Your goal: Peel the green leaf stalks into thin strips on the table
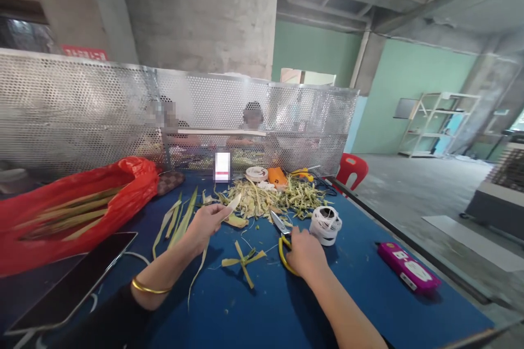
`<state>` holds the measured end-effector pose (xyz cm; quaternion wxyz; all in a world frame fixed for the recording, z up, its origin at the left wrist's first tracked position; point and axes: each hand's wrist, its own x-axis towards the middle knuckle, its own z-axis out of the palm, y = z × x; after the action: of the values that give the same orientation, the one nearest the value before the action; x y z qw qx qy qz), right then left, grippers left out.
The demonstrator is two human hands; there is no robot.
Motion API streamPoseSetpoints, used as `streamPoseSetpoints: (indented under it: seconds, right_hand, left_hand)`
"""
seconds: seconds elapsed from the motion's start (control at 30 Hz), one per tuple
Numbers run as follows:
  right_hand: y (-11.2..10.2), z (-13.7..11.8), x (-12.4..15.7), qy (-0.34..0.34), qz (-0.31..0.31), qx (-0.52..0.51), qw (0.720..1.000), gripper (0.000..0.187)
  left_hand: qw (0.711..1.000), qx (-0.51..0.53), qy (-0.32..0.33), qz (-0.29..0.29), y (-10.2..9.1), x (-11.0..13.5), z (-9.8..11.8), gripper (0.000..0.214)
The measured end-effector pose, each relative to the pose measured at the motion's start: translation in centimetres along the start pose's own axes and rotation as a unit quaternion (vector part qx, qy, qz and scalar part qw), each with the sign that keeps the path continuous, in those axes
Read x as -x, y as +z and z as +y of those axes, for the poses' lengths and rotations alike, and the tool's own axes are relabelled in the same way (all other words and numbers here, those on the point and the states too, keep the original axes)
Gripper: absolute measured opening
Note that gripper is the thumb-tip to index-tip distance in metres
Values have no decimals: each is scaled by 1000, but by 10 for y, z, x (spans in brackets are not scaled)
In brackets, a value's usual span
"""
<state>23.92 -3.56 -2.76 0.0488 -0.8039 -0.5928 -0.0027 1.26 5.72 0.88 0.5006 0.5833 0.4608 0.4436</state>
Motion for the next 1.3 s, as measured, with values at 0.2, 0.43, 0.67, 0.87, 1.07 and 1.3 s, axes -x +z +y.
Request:
streamPoseSetpoints:
  seconds: [0.2,0.43,0.67,0.87,1.07,1.3]
  right_hand:
    - [-5,26,0,-10,10,-276,961,56]
    - [-30,7,13,-81,-114,-581,802,56]
    - [-41,-15,5,-148,-132,-488,850,44]
    - [-35,-30,0,-132,-141,-534,823,44]
    - [-26,-29,-10,-102,-71,-502,856,42]
    - [-17,-16,-35,-84,62,-86,991,35]
  left_hand:
    - [1000,24,-2,1,0,2,0,28]
    - [997,79,-21,-6,4,5,3,34]
    - [994,89,-43,-41,8,6,0,29]
    - [991,82,-57,-89,14,10,0,25]
    - [991,97,-59,-69,11,10,-1,26]
    - [989,121,-79,-12,3,11,14,23]
